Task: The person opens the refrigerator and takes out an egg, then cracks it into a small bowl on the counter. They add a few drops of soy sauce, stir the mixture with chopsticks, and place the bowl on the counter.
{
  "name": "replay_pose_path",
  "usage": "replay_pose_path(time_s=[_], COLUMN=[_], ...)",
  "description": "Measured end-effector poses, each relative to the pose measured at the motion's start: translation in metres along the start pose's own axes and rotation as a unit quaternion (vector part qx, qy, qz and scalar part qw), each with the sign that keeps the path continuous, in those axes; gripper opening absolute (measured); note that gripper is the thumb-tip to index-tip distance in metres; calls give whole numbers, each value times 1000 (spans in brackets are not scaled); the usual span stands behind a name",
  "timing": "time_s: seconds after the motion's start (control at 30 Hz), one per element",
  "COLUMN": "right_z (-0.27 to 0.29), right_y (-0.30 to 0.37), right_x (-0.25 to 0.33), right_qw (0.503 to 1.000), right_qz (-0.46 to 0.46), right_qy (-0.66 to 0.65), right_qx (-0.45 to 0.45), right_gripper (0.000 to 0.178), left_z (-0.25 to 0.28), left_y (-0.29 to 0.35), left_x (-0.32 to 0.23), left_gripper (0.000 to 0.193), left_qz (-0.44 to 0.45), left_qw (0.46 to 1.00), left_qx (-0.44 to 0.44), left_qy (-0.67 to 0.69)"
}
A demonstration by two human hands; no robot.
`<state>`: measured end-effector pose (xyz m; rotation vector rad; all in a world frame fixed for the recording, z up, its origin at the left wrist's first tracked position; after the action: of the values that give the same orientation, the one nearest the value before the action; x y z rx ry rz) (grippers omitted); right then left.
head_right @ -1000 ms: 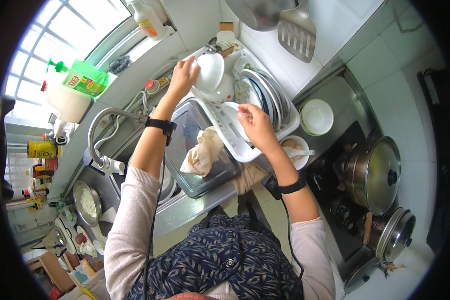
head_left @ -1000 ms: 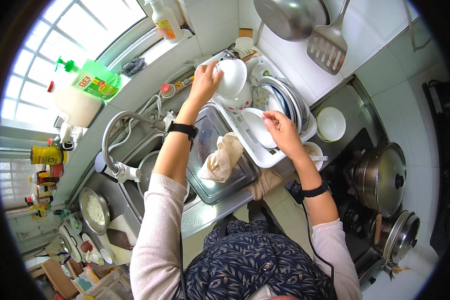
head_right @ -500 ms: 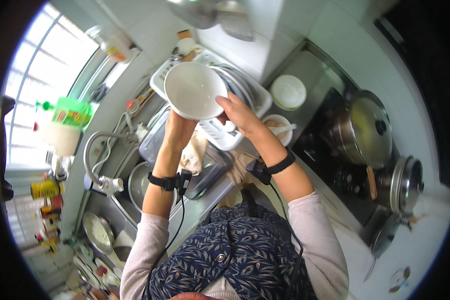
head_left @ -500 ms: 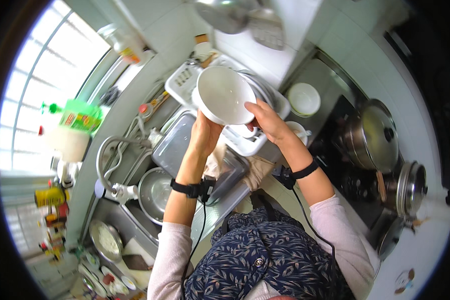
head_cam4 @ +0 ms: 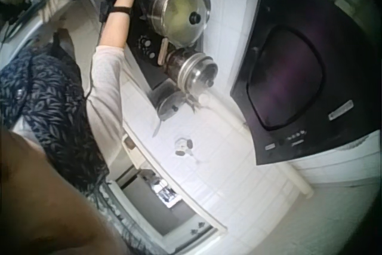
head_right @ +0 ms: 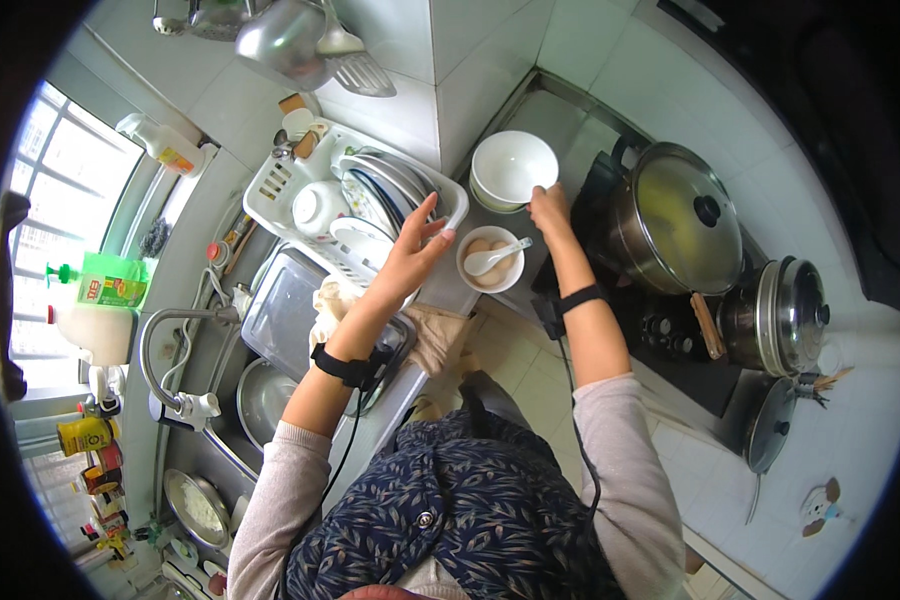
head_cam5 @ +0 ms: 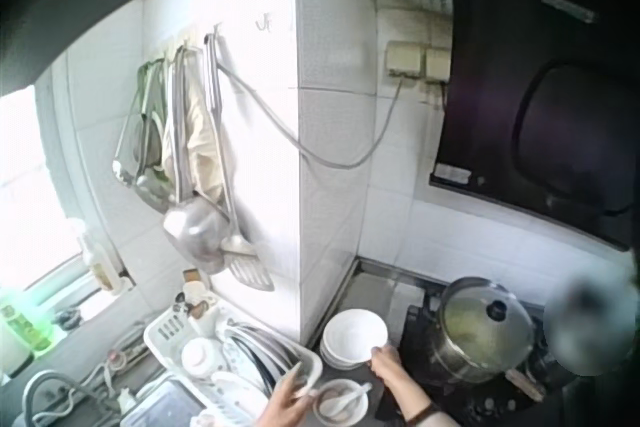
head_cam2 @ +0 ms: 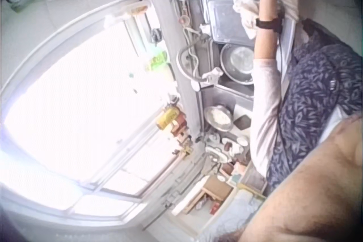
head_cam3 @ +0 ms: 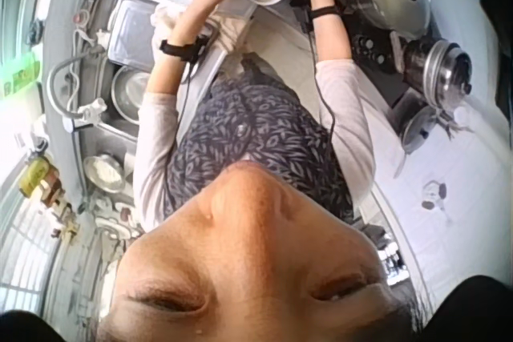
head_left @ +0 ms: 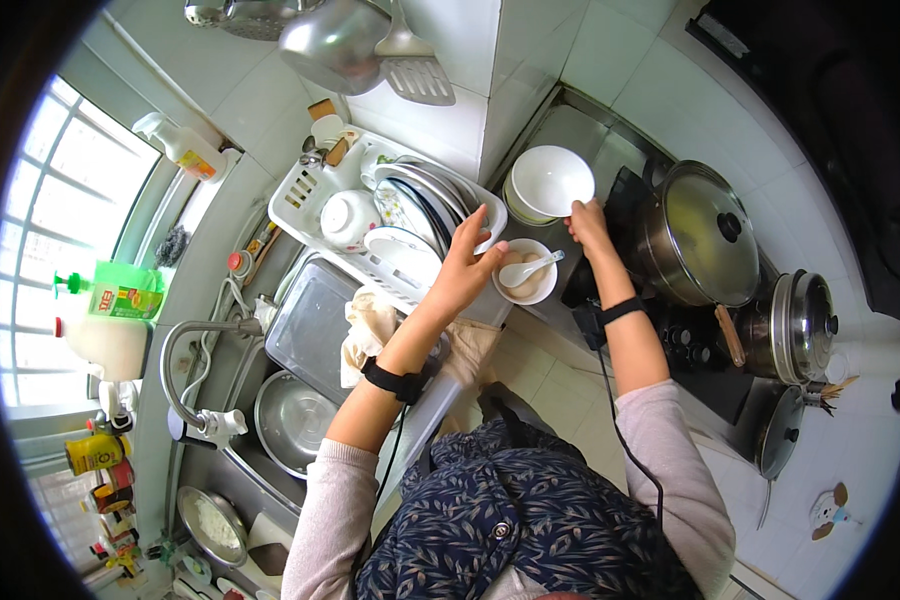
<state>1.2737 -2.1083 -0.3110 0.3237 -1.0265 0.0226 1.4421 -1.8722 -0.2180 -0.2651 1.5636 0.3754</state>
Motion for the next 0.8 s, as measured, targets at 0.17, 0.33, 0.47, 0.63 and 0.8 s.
replay_pose_path(time_s=[0.17,0.33,0.47,0.63,0.8], right_z=[-36,-31,2,-19,-85], right_y=[-47,-35,20,114,188], right_x=[-48,-39,29,128,169], right_qw=[993,998,947,931,901], right_qz=[-15,-53,133,339,393], right_qy=[108,25,279,135,64], right_qx=[-52,31,-91,-25,171], right_gripper=[59,74,93,56,54], left_z=[2,75,183,253,259], left_y=[8,22,16,-32,-76], left_x=[-13,-8,17,62,92], left_gripper=[60,34,28,57,72], left_qz=[-44,-58,-44,-60,48], left_qw=[998,996,966,837,788], left_qx=[29,-35,-248,-244,-168], left_qy=[15,61,-66,-487,-591])
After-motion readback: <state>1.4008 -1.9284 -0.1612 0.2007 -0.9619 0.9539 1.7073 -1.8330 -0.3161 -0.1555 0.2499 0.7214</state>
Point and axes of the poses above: each hand's wrist, its own y-axis away from the middle knuckle, its own z-axis out of the back of the hand, x = y × z, the point moved 3 cm from there along -y, towards the middle knuckle, and after that the axes turned 4 degrees about -x, right-handed, at the moved point
